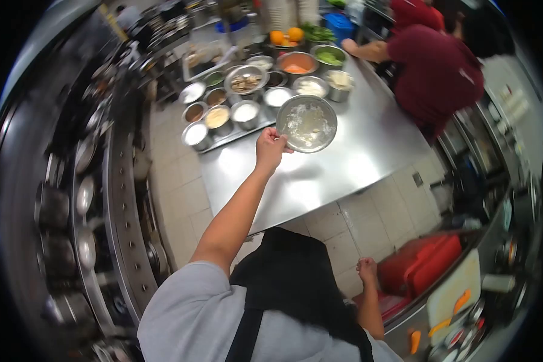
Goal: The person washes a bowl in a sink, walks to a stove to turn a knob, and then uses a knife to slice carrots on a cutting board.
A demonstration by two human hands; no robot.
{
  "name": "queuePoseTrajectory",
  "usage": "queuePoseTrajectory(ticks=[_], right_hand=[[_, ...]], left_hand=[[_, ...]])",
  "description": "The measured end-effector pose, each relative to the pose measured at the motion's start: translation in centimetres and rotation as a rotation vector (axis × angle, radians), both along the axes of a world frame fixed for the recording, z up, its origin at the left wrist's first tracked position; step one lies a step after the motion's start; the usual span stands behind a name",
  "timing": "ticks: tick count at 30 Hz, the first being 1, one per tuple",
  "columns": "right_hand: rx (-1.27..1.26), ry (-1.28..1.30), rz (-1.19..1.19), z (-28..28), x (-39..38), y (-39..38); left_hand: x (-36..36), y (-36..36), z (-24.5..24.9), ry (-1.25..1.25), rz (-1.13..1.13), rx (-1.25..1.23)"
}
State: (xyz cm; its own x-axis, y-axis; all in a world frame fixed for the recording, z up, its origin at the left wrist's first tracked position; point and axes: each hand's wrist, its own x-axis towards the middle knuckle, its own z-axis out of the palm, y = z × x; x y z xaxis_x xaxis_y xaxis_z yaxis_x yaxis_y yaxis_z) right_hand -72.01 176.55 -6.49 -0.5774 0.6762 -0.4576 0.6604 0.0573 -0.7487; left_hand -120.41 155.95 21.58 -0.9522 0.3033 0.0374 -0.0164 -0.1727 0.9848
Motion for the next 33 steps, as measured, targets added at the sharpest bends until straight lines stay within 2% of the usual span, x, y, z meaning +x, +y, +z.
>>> queuePoseTrajectory(ticks=[1,3,5,6,9,11,13,15,17,19,21,25,29,33], right_hand=[[-0.091,0.052,-0.156,2.8,-2.5,0.4],[-0.168,0.077,-0.093,5.1,-6.8,1.0],[-0.197,0.172,0.002,11.7,-12.1,-2.1],[-0.199,0.166,0.083,14.3,-14.3,-3.9],[-0.248,0.154,0.557,20.9,-21.7,-11.9],[-0.327,0.175,0.788,23.5,-25.0,-19.0],[-0.369,0.156,1.033,23.8,-27.6,-26.0],[-0.398,0.154,1.225,25.0,-29.3,-33.8],[-0.450,0.121,1.368,22.8,-31.4,-40.6],[-0.465,0.144,1.552,22.6,-31.7,-49.2],[-0.482,0.129,1.721,22.3,-31.7,-57.2],[-0.550,0.039,1.921,22.9,-31.1,-67.8],[-0.639,-0.033,2.106,22.1,-28.5,-77.5],[-0.601,-0.096,2.311,20.0,-27.6,-85.1]], left_hand=[[0.3,-2.2,1.2,0.006,0.057,0.013],[0.5,-7.5,2.5,0.000,0.080,0.057],[1.0,-12.7,2.8,0.012,0.203,0.145],[1.6,-15.4,2.7,0.010,0.252,0.159],[3.5,-24.5,1.0,0.041,0.446,0.248],[6.3,-31.9,1.3,-0.030,0.568,0.170],[9.6,-39.8,0.9,0.014,0.699,0.313],[14.4,-47.5,1.0,0.043,0.884,0.299],[18.7,-54.4,0.5,0.078,1.036,0.280],[23.7,-61.1,-0.9,-0.037,1.247,0.216],[28.0,-66.4,-2.0,-0.010,1.373,0.265],[33.2,-70.7,-2.6,-0.077,1.570,0.273],[37.1,-74.8,-4.7,-0.121,1.600,0.278],[42.0,-79.5,-6.0,-0.084,1.733,0.442]])
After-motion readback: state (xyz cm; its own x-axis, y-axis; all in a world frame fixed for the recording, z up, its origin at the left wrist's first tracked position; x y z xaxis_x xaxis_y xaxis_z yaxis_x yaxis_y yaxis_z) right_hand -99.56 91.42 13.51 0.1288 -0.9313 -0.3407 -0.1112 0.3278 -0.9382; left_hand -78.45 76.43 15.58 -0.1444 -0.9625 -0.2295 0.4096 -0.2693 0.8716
